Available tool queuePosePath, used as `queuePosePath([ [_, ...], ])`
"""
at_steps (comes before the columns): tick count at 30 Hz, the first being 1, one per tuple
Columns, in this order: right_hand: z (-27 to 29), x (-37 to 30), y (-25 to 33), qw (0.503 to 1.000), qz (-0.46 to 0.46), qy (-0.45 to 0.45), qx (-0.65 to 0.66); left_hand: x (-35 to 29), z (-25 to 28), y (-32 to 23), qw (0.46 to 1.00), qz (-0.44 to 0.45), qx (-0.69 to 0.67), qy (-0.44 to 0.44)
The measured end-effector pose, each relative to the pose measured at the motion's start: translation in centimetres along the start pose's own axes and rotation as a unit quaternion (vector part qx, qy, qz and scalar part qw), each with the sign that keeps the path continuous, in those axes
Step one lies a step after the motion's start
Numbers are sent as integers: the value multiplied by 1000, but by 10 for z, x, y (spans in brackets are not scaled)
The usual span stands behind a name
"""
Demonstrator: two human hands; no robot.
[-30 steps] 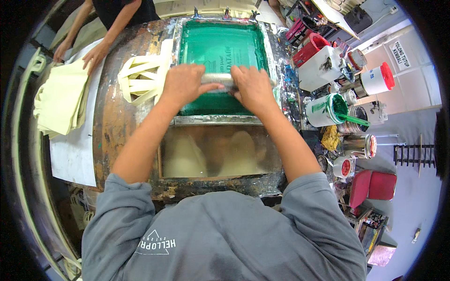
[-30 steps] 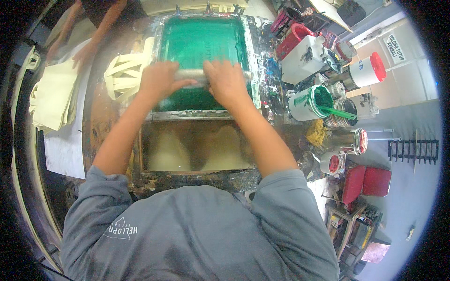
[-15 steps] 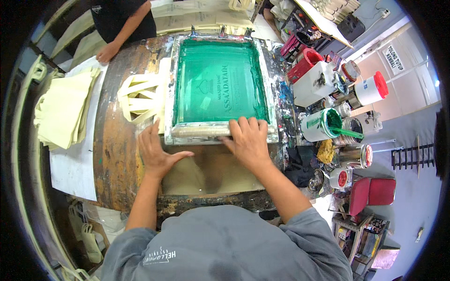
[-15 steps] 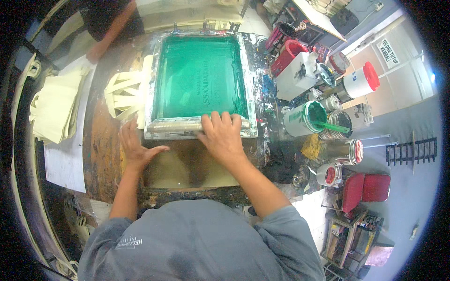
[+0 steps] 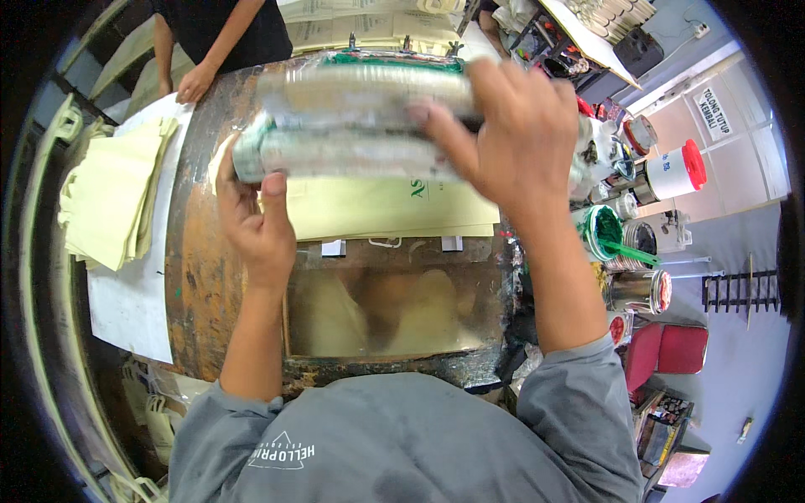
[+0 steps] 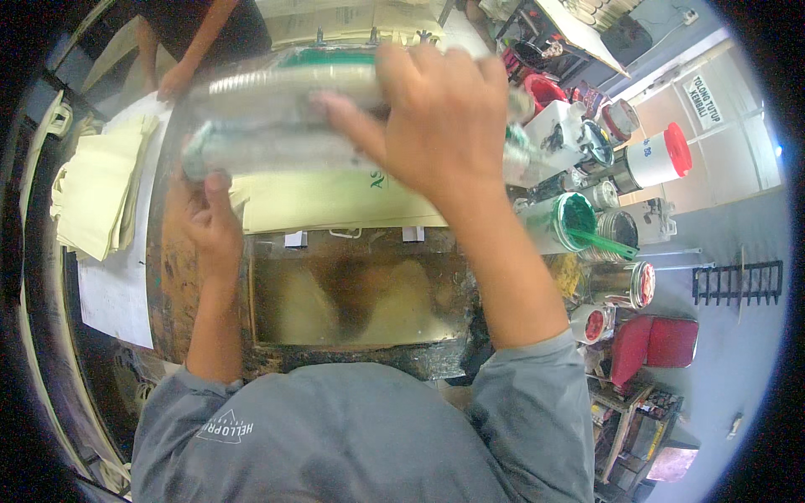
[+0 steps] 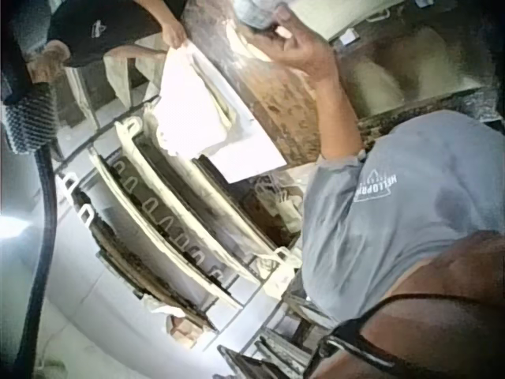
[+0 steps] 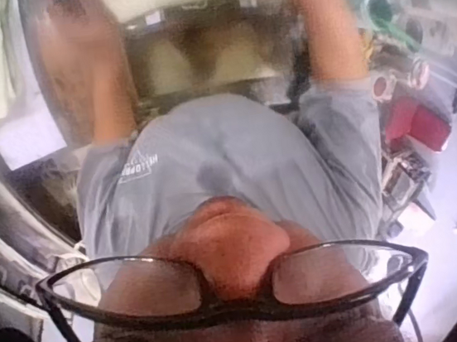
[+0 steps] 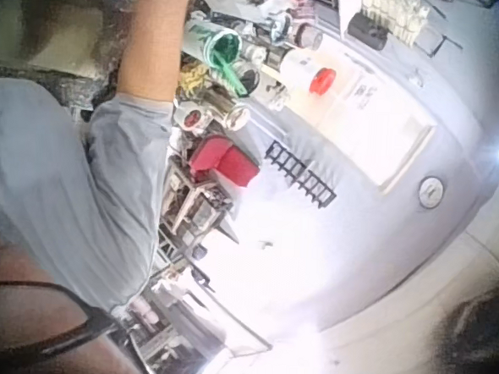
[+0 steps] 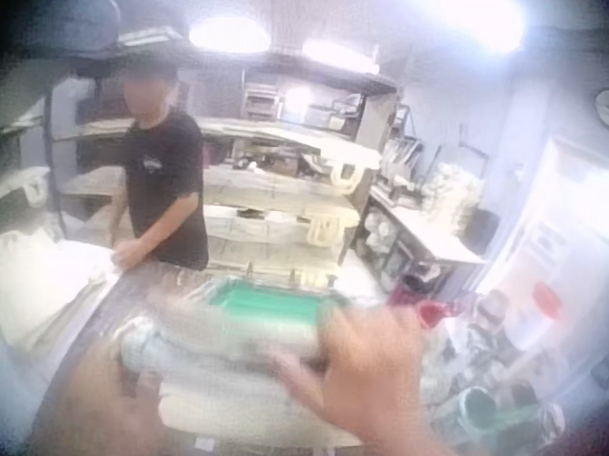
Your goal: The person performs screen printing on yellow bags by placing a bag on a flat board, lowering a mesh screen with green ink, and using a squeegee to spread the ink across the stencil. They repeat the process for several bags, moving them aside as they are finished.
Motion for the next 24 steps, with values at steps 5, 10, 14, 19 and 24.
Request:
queuePosePath([
  [5, 4, 41, -20, 1000, -7, -17, 6, -27, -4, 68, 928, 89, 349, 97],
  [10, 6, 63, -31, 999, -25, -20, 20, -60, 3, 118, 896, 62, 426, 108],
  [14, 7, 65, -32, 999, -35, -26, 30, -49, 15, 141, 927, 127, 345, 74],
  [19, 5, 68, -34, 998, -51, 11, 36, -4, 14, 71, 916, -110, 385, 11],
  [24, 7, 74, -39, 998, -55, 1, 42, 85, 57, 37, 948, -35, 314, 48],
])
Point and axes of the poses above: each hand's wrist, its own x-axis towards the middle knuckle, its own z-axis out of the back of the hand, y = z × x, the point moved 8 cm from there along x, towards the middle knuckle, and after that the axes turned 12 degrees about x, right-handed, at the moved point
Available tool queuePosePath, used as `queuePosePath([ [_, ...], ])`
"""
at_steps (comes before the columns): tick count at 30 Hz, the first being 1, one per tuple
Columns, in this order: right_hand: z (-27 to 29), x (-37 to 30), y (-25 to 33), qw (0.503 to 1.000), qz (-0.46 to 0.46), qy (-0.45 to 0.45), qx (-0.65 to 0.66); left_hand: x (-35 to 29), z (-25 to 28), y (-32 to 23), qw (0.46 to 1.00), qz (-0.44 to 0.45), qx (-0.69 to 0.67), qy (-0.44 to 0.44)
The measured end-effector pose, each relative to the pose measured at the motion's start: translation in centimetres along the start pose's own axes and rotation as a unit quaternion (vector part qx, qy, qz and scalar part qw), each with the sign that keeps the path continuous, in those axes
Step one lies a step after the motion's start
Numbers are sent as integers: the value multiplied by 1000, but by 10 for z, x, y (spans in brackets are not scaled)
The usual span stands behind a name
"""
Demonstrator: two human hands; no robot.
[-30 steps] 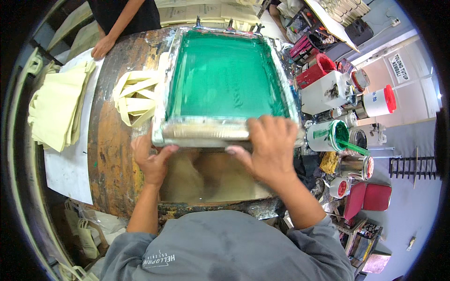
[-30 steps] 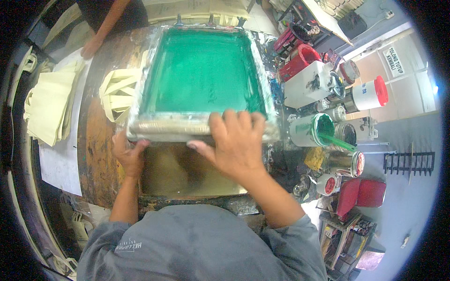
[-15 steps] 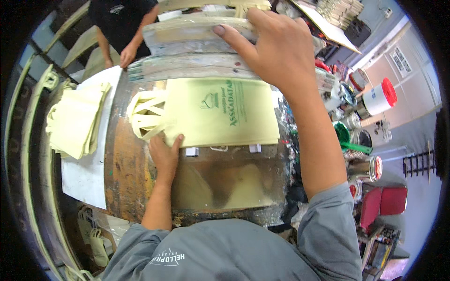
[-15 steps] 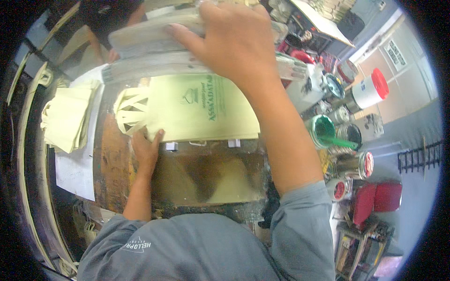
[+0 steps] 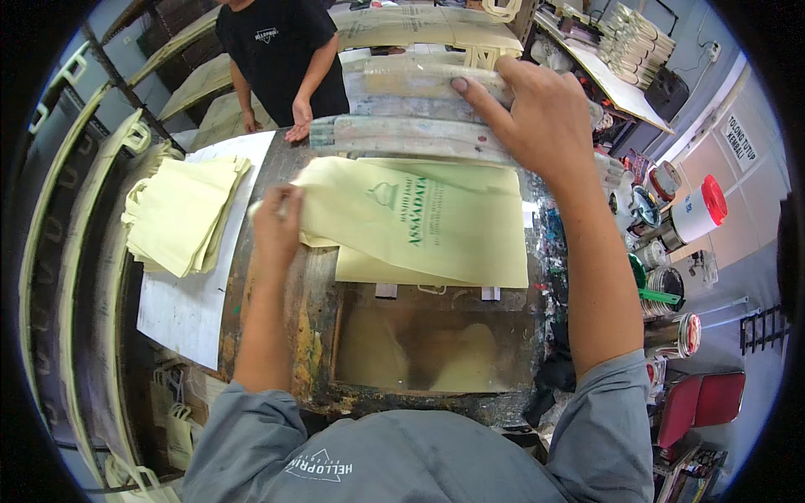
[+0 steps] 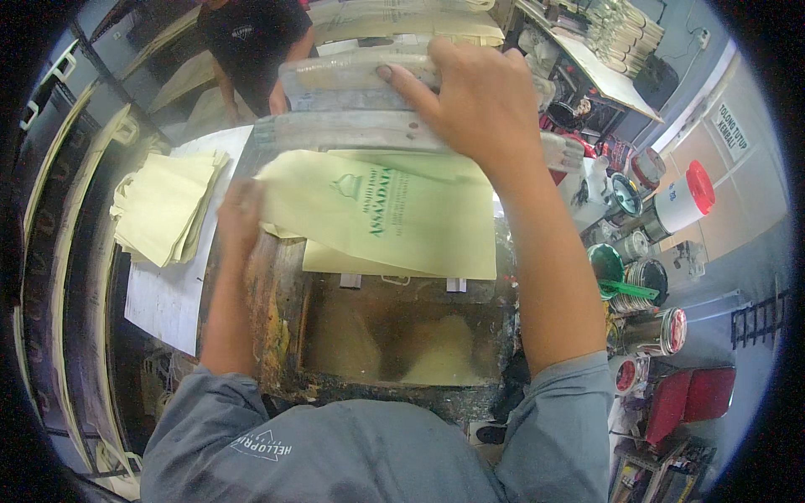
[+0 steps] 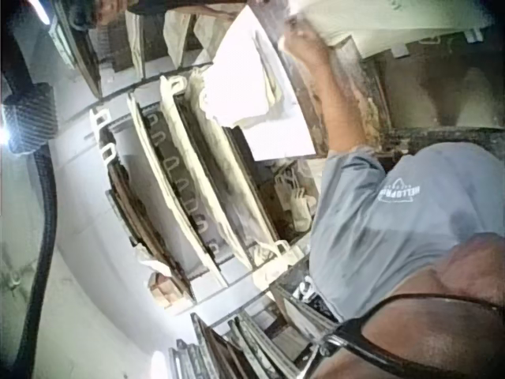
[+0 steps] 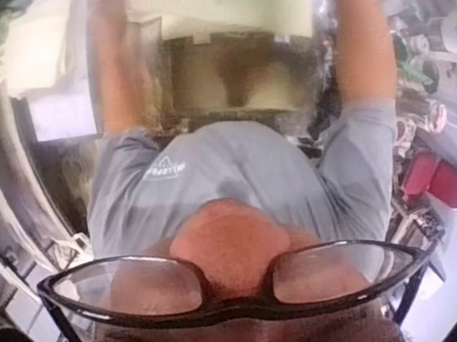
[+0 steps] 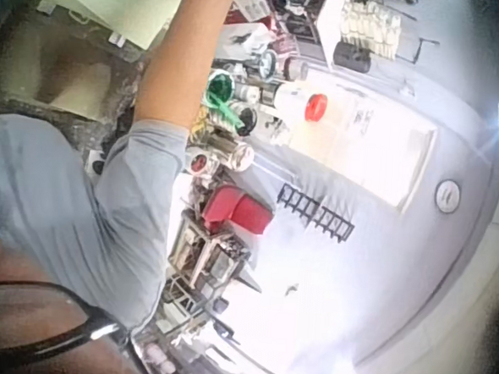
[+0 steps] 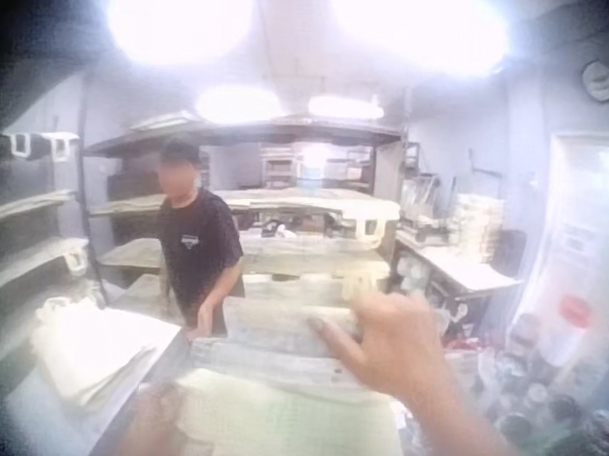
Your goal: The person performs screen printing on yellow bags by placing a bag on a flat board, lowering a mesh screen with green ink, and using a squeegee to spread the ink across the stencil. They repeat the process for several bags, moving them aside as they are finished.
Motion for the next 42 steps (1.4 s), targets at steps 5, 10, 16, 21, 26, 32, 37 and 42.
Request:
queuePosePath([
  [5, 0, -3, 6, 1000, 10, 3, 4, 36, 99, 101, 999, 3, -16, -35],
  [10, -1, 3, 4, 1000, 9, -7, 4, 56, 191, 245, 972, 168, 166, -22],
  [16, -4, 11, -3, 1000, 16, -15, 12, 7, 114, 85, 953, -40, 247, -172],
  [21, -6, 22, -12, 995, -34, 92, 20, -136, -141, -127, 932, -283, 29, 227],
  [26, -1, 28, -12, 986, -62, 150, 31, -174, -217, -187, 893, -333, 102, 284],
  [32, -4, 30, -10, 985, -50, 157, 47, -183, -221, -184, 897, -324, 122, 274],
  [37, 6, 32, -7, 993, -15, 109, 39, -184, -225, -177, 895, -333, 132, 267],
  [42, -4, 30, -11, 975, -55, 204, 72, -182, -222, -182, 894, -328, 146, 269],
])
Point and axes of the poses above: each hand's wrist, its own x-axis towards the middle knuckle, its own z-axis out of the back of the hand, y = z × x, the point moved 8 cm from there along x, towards the middle knuckle, and after that the axes turned 12 degrees about x, right-handed, at the moved point
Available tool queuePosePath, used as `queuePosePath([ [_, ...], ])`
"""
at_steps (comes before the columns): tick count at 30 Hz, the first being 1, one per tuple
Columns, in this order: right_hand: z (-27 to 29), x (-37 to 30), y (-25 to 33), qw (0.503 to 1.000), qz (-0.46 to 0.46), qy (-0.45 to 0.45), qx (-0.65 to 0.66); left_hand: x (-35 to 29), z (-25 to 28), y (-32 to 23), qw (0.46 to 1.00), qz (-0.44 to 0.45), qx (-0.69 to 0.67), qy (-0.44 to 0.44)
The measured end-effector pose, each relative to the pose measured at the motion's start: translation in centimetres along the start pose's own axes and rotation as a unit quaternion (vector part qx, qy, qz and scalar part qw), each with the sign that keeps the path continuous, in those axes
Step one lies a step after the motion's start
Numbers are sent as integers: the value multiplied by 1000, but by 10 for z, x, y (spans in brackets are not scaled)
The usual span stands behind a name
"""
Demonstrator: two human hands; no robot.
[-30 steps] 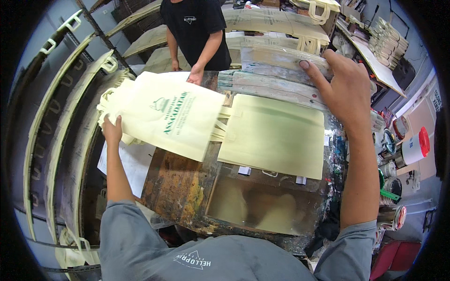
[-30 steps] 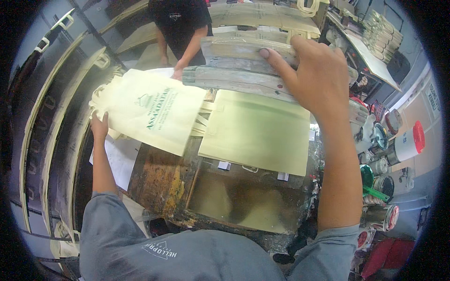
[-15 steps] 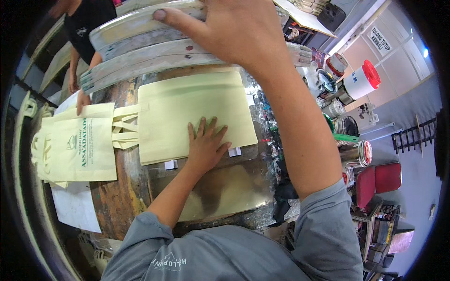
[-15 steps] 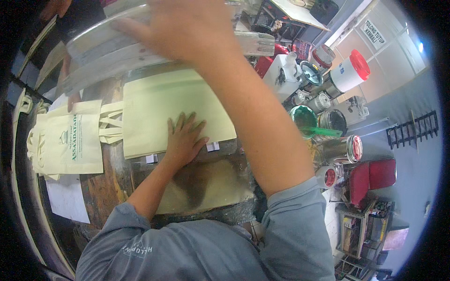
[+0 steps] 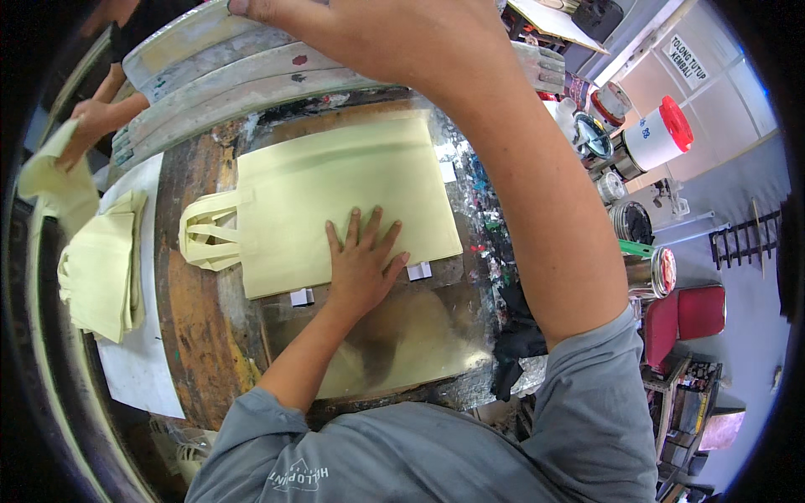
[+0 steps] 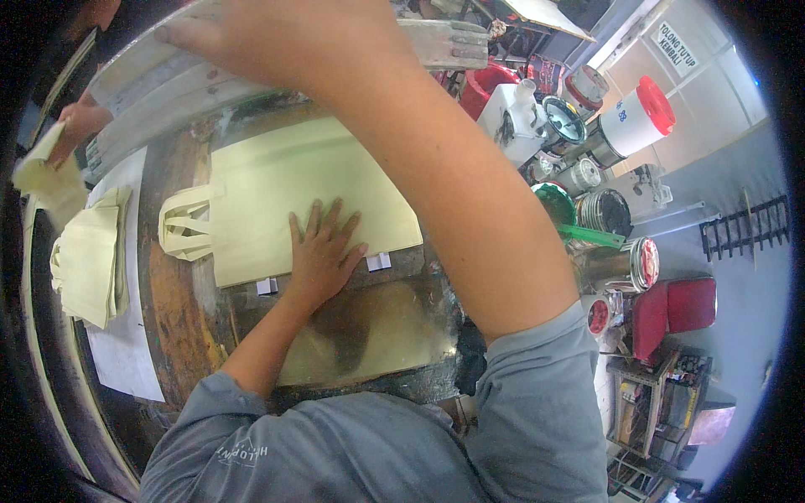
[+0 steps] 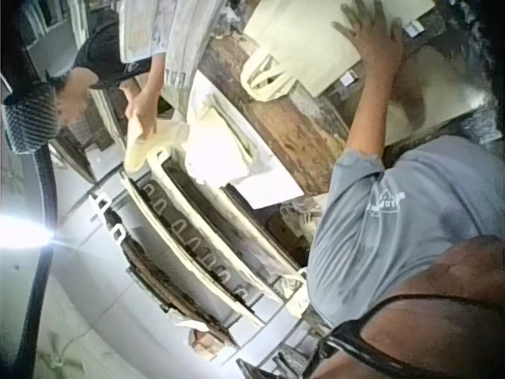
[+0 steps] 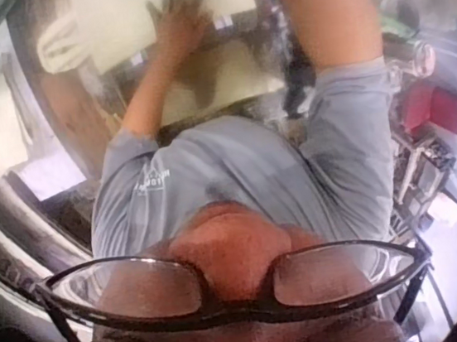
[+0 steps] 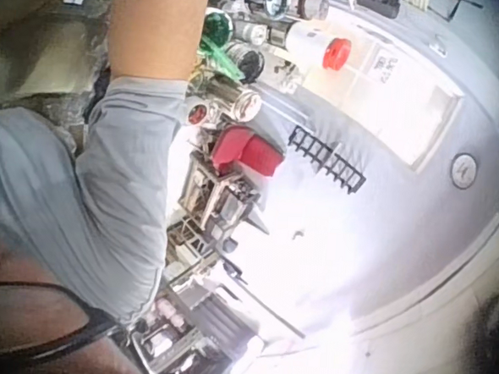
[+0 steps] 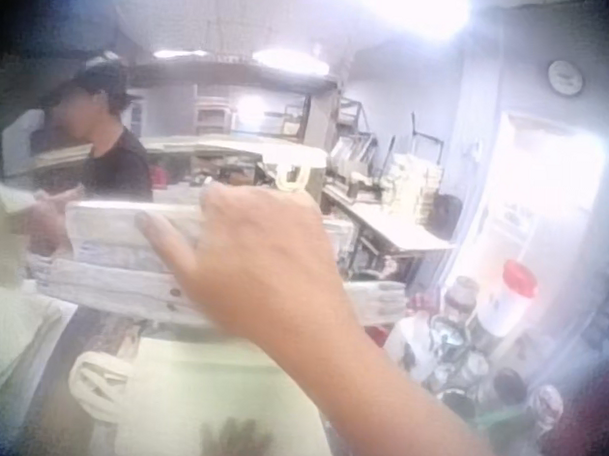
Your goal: The person performs screen printing on yellow bags by placing a bag on a flat board, lowering a mesh screen with green ink, and using a squeegee to spread the ink across the stencil. They repeat the process for several bags, moving them aside as they are finished.
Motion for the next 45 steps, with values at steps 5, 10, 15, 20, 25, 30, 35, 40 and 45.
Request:
queuePosePath([
  [5, 8, -7, 9, 993, 60, -93, -31, 2, -2, -5, 1000, -1, -1, -15],
  [10, -8, 9, -2, 993, 5, -69, -92, -1, -11, -4, 999, -5, -11, -49],
  [15, -19, 10, -11, 994, -60, -50, -79, -10, 38, 19, 993, 77, -32, -85],
  [20, -22, -6, -5, 992, -98, -39, -67, -55, 112, 140, 883, 272, -346, -162],
  [25, -12, -16, 12, 990, -45, -102, -91, -106, 67, 152, 995, 72, -50, 40],
  [30, -19, -10, -2, 991, -83, -54, -92, -113, 66, 137, 994, 64, 55, 72],
  [35, -40, -50, 2, 989, 10, -37, -144, -78, 162, 191, 747, 232, -606, -143],
  [40, -125, -117, -18, 992, -28, 114, -35, -117, 114, 152, 806, 265, -516, -118],
  [45, -158, -145, -28, 989, -28, 147, 7, -163, 44, 146, 881, 269, -353, -166],
])
Point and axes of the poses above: each hand's wrist, its own x-axis towards the middle knuckle, its own z-axis out of the back of the hand, y = z × x, the point moved 8 cm from there along x, towards the middle knuckle, and after that the axes turned 12 degrees about x, right-handed, at the moved point
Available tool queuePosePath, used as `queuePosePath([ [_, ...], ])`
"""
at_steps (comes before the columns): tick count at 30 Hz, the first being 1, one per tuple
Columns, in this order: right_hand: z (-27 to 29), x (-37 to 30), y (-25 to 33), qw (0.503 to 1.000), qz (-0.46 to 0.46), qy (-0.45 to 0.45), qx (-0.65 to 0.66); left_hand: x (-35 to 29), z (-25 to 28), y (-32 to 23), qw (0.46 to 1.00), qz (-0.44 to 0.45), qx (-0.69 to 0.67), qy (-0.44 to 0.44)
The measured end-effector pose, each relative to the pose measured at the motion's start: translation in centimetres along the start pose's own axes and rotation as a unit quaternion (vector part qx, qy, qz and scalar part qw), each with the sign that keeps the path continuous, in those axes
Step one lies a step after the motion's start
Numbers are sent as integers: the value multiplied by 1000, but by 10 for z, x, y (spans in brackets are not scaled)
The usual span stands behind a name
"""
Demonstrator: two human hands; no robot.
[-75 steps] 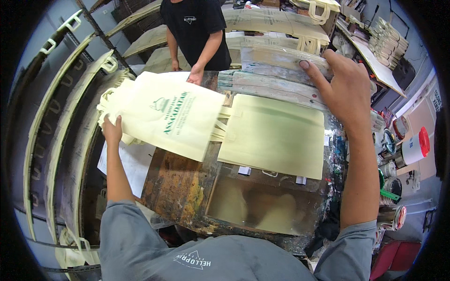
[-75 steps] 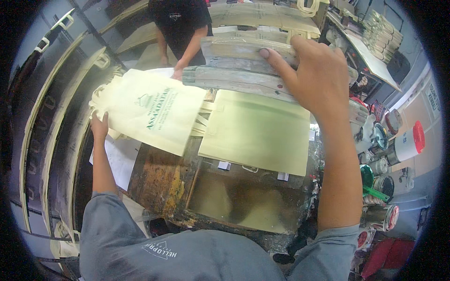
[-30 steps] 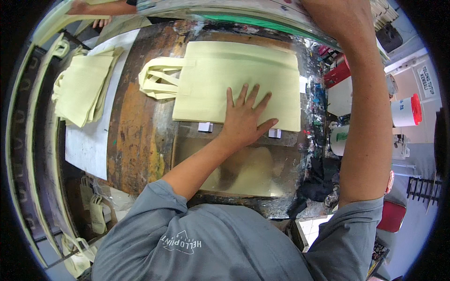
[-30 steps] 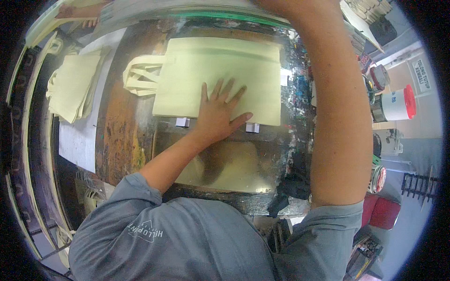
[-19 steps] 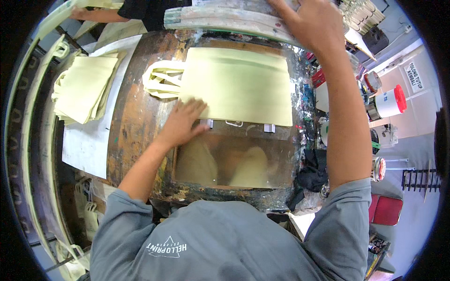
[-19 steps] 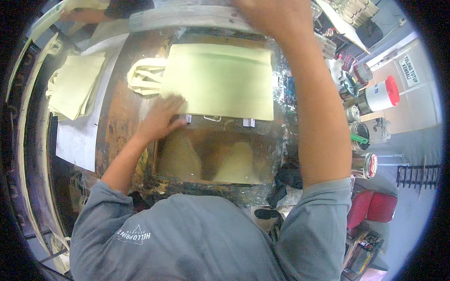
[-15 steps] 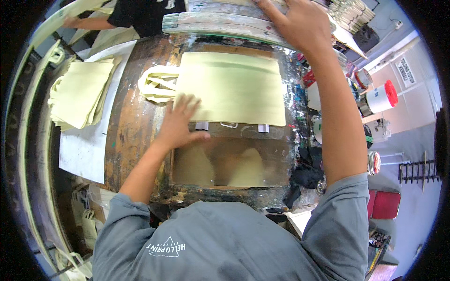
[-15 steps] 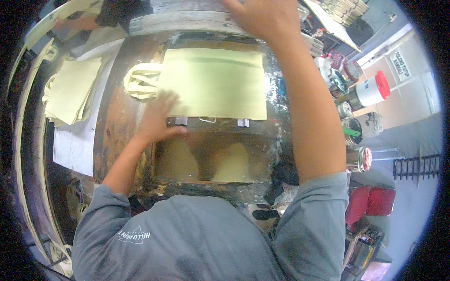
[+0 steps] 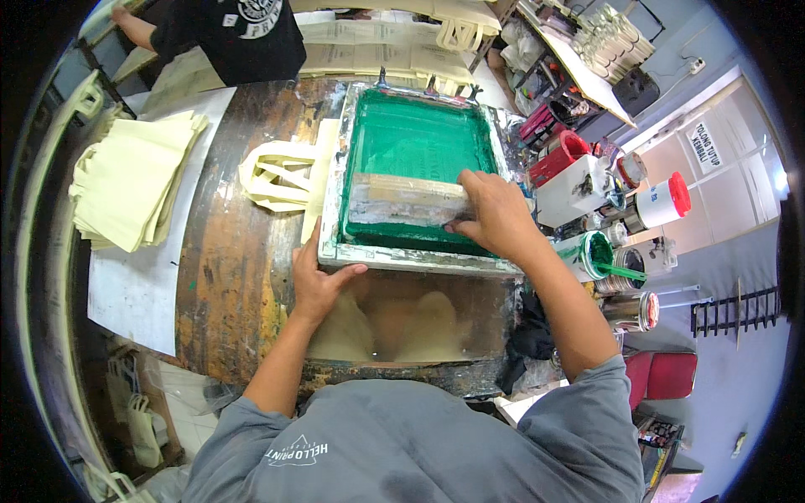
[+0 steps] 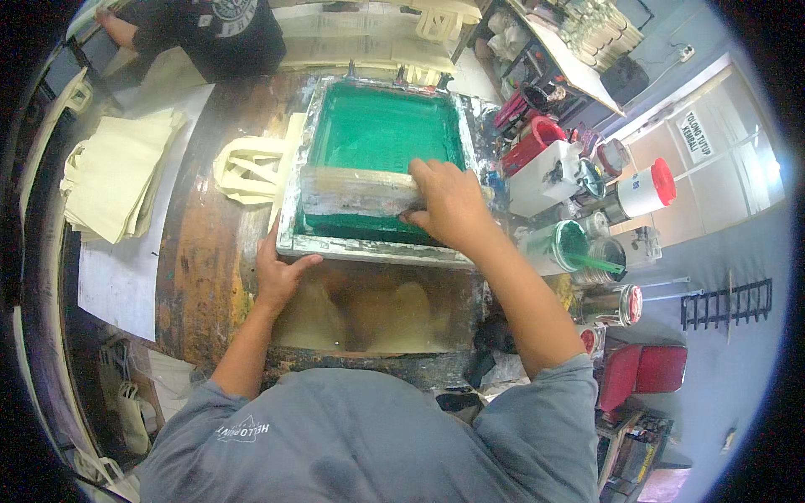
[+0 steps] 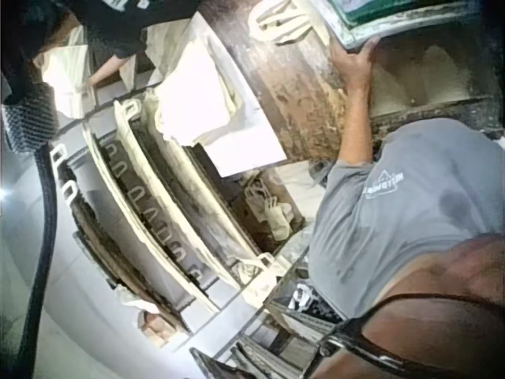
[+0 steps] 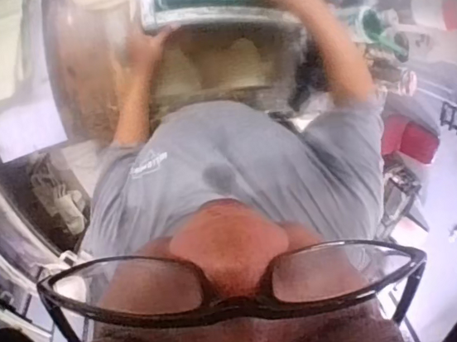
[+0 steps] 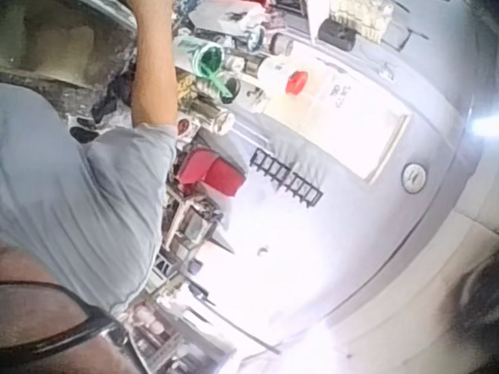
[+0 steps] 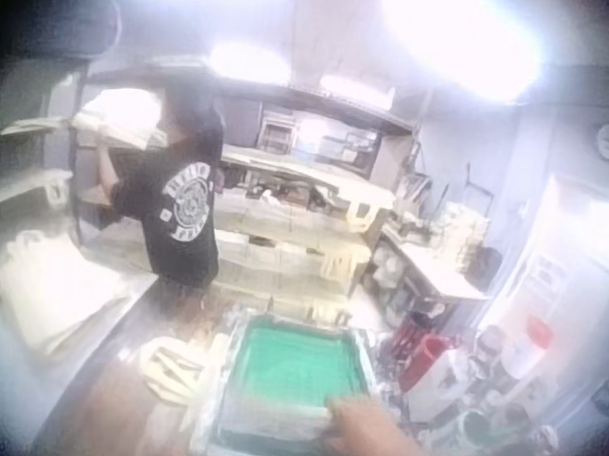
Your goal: The person performs screen printing on yellow bags by placing a bag on a flat board, lowering a mesh screen with green ink, and using a squeegee to spread the ink across the stencil. They repeat the process for several bags, moving them aside as they are finished.
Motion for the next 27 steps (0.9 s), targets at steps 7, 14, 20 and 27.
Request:
queuePosePath([
  [7, -34, -46, 39, 997, -37, -52, -40, -11, -11, 19, 997, -42, 69, -17],
  [14, -66, 16, -31, 978, 22, -177, -107, -15, -12, 23, 998, -41, 51, -18],
  [20, -55, 142, -98, 982, 12, -150, -118, -14, -8, 20, 994, -27, 99, 25],
  [27, -37, 199, -139, 993, -2, -76, -86, 91, 37, -76, 959, -172, 223, -26],
])
Point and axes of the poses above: each hand's wrist, its own x-axis towards the middle knuckle, its own z-axis out of the back of the hand, y = z × x, the point moved 8 cm from there along x, towards the middle knuckle, and after that the axes turned 12 degrees about x, right-handed, at the moved point
